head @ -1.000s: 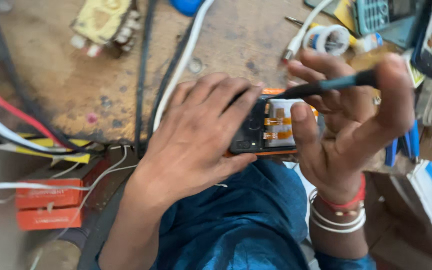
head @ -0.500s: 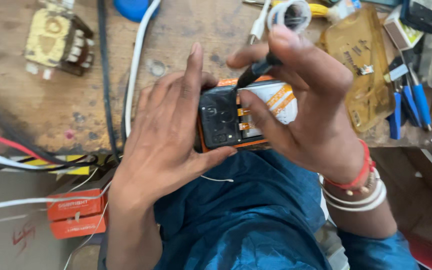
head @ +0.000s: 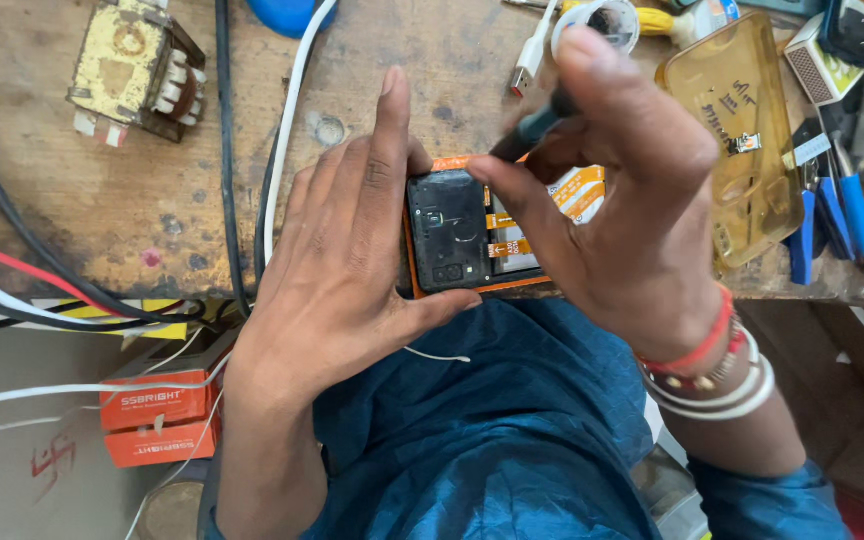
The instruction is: The person uses a screwdriver to remove screws from the back of a disassembled smartphone. After removing the screws, the person flips the phone over to check the screen, which lights up. The person then picks up a separate feature phone and connects a charging cable to it.
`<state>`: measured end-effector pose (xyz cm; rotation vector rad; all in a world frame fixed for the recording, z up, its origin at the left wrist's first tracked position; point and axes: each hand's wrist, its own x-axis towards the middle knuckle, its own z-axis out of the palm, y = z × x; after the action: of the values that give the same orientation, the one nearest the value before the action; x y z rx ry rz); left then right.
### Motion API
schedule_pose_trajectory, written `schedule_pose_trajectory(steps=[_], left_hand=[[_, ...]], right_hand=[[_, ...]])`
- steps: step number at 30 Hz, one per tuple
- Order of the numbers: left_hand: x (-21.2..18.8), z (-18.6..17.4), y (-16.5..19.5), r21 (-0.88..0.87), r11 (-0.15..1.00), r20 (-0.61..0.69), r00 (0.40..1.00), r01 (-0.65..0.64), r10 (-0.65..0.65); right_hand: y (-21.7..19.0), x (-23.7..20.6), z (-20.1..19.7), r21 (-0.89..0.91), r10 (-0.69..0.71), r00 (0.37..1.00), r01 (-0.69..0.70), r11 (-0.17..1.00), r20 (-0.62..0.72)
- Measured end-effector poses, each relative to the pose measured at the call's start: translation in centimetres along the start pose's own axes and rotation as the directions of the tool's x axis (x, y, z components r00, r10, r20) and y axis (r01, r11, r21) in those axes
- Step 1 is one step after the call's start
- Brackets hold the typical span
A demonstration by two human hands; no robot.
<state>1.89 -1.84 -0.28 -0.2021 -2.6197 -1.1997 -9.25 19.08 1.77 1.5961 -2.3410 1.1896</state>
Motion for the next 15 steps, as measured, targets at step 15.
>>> schedule_pose_trajectory(steps=[15], left_hand=[[0.1, -0.3, 0.2, -0.007, 1.0, 0.004, 1.0, -0.014, 0.014]], right_hand=[[-0.9, 1.4, -0.4, -0.001, -0.047, 0.999, 0.047, 0.999, 0.025]])
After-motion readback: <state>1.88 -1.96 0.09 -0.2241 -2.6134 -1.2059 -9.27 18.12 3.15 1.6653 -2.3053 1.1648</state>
